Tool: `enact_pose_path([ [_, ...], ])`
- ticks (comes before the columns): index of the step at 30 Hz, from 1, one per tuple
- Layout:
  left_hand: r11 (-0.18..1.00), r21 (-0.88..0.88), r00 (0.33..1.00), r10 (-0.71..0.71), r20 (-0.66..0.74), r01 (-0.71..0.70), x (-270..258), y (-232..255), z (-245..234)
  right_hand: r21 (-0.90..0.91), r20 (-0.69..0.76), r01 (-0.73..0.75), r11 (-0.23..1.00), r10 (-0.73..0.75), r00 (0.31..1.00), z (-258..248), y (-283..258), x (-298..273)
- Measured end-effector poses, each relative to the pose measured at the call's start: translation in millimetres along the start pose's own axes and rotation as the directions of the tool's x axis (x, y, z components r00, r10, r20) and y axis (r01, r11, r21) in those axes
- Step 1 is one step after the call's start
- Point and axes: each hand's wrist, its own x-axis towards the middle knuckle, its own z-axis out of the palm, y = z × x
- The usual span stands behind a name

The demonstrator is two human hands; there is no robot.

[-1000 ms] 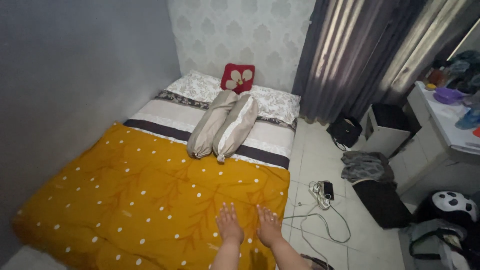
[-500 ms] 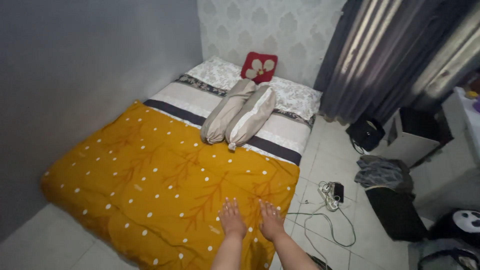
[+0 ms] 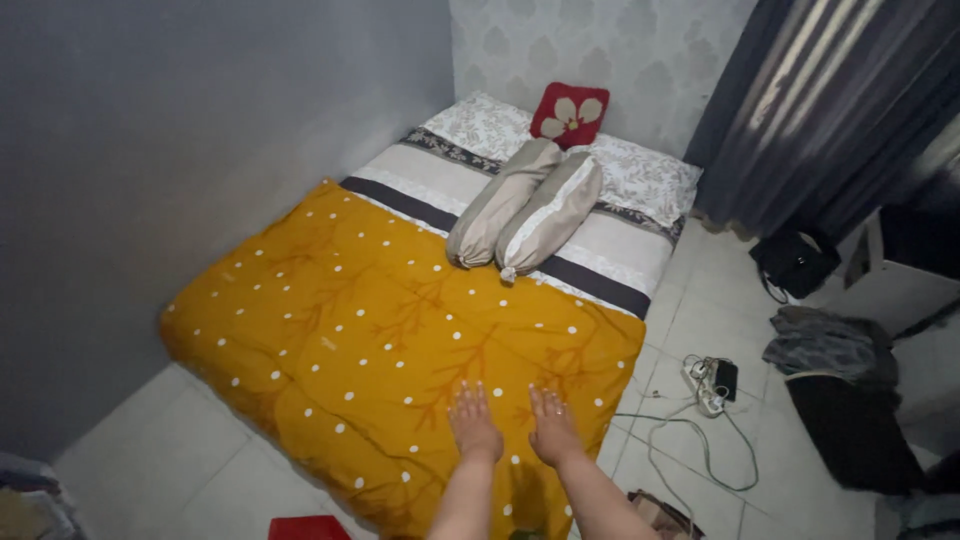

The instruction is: The recorder is tidying the bed by smoothing the yellow blanket and straightening the pillows.

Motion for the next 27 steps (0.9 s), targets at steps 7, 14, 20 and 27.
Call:
enact_pose_path([
  [7, 0.999, -0.025, 1.000, -0.023, 0.017, 0.023, -6.5, -54.9, 6.6, 0.036, 0.046, -0.012, 0.999, 0.010, 0.999, 16.6, -51.5, -9.9],
  [14, 1.000, -0.025, 0.997, 0.011, -0.076, -0.013, -12.9, -84.0, 34.0, 0.043, 0.002, -0.030, 0.999, 0.030, 1.000, 35.0, -84.6, -36.8],
  [20, 0.995, 0.016, 0.993, 0.103, -0.050, -0.102, -37.4, -102.9, 38.6, 0.105, 0.015, -0.149, 0.983, 0.148, 0.989, 59.6, -102.2, -63.5],
  [27, 0.981, 0.068, 0.981, 0.184, -0.056, -0.180, -29.3, -110.6, 69.7, 0.147, -0.057, -0.280, 0.949, 0.291, 0.955, 86.8, -103.8, -87.1],
])
